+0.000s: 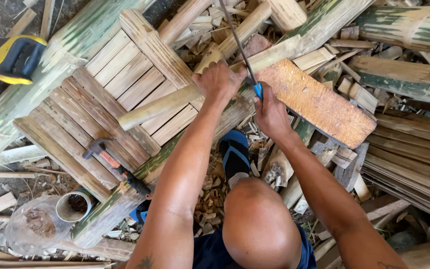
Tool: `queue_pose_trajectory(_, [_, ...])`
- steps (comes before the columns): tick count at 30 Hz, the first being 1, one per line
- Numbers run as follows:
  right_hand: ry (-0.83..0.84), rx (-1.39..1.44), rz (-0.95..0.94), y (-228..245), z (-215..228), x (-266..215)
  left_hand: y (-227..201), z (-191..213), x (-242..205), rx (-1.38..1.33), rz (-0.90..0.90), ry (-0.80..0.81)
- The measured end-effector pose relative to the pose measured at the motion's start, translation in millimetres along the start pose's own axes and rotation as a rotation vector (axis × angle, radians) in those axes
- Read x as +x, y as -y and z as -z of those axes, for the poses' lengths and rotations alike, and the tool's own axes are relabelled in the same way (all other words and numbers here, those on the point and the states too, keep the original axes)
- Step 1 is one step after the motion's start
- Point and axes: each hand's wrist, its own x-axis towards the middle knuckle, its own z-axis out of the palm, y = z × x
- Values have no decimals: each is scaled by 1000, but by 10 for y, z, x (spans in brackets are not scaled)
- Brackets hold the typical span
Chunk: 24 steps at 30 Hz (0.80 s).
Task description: The person assembles a bamboo frame by cutting bamboo strips to size with a hand saw and nailing them into place with a hammer. They repeatedly position strips, saw them, and hammer nails to secure the slats.
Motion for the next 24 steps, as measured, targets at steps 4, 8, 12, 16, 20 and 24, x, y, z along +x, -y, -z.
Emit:
queue_pose_trajectory(4, [25,-18,-76,36,-62,-4,-18,-31,40,54,-22,-5])
queue_pose_trajectory(8, [95,-69,-215,62,-69,79,295,-51,-157,124,-208,-298])
queue_pose_trajectory(12, [123,-59,-222,72,-23,94,1195,129,-739,389,-505,-649])
queue_pose_trajectory(16, [79,96,-213,85,112,178,1173,-13,-979,-150,-456,-143])
queue_pose_trajectory(20, [-163,-7,-67,-27,237,250,779,-290,-998,-328,-401,67])
queue_pose_trajectory(24, [-143,-266,-80,-51,373,406,565,-262,-1082,-274,-436,-19])
